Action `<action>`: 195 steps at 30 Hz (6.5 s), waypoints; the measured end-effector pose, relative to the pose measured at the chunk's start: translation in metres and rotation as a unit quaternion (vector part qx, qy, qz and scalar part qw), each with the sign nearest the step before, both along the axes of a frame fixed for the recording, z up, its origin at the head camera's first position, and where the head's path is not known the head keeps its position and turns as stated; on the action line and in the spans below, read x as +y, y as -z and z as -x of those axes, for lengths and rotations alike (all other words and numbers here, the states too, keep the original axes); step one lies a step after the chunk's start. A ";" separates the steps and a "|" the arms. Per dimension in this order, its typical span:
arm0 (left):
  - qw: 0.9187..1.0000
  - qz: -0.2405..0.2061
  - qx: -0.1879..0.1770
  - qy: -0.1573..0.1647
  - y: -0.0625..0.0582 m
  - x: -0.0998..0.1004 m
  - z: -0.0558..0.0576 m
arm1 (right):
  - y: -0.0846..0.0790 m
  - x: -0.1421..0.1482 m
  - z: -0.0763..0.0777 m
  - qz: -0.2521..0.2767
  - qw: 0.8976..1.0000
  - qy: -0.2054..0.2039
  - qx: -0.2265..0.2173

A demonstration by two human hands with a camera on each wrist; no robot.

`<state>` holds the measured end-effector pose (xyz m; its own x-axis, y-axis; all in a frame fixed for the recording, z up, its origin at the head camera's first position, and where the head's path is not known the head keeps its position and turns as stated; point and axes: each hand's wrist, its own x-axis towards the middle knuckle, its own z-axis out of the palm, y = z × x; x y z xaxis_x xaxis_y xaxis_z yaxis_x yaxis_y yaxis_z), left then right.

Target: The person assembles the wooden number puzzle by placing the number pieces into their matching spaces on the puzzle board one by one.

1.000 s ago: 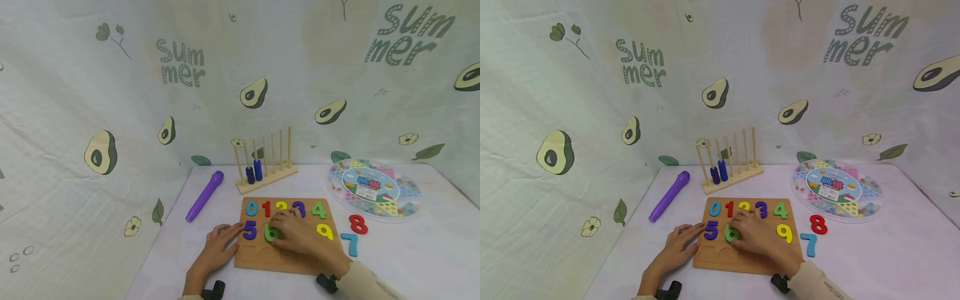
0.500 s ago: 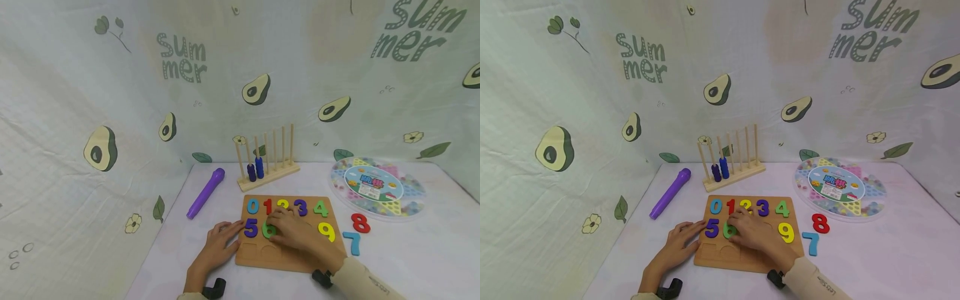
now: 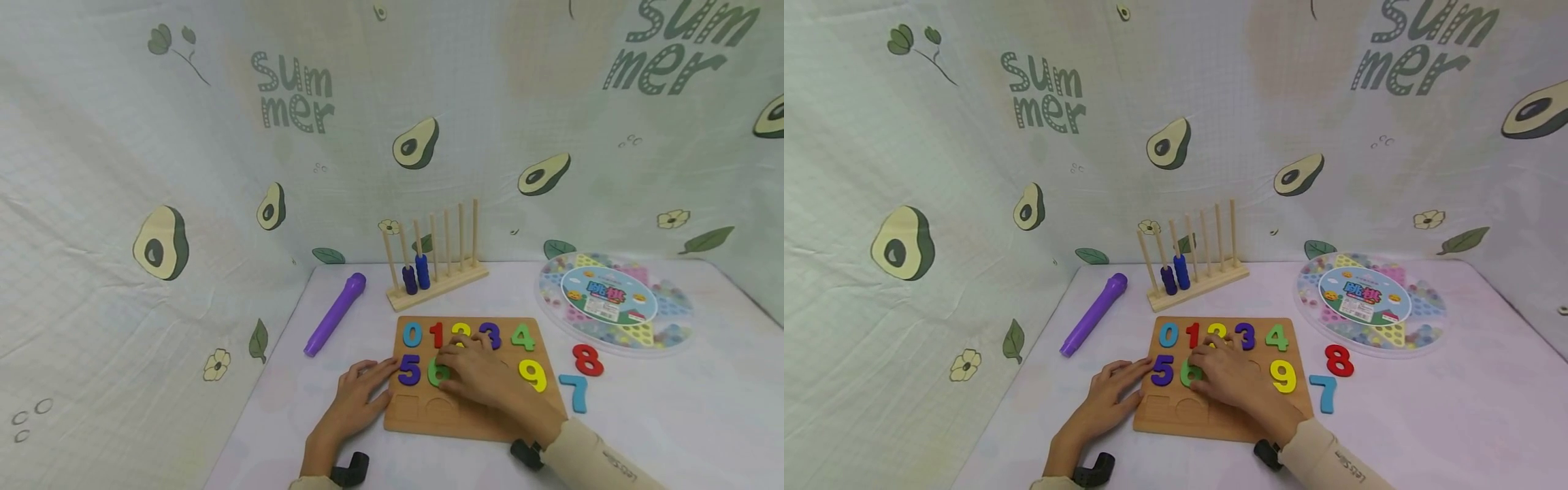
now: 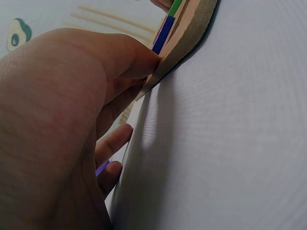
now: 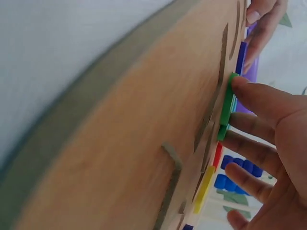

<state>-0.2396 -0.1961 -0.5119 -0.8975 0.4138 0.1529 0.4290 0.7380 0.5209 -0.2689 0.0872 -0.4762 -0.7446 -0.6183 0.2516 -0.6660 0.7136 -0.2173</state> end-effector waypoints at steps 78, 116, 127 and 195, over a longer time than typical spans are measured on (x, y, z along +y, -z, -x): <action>1.000 -0.009 -0.019 -0.011 0.004 -0.003 0.000 | 0.005 0.185 -0.066 0.015 0.986 0.156 -0.052; 1.000 -0.011 -0.018 -0.003 0.003 -0.001 0.004 | -0.019 0.162 -0.051 0.061 0.993 0.104 0.000; 1.000 -0.003 -0.022 -0.009 0.000 0.000 0.001 | -0.021 0.142 -0.044 0.078 0.993 0.081 -0.022; 1.000 0.000 -0.028 -0.007 -0.002 0.001 -0.001 | -0.009 0.059 -0.014 0.046 0.998 0.016 -0.050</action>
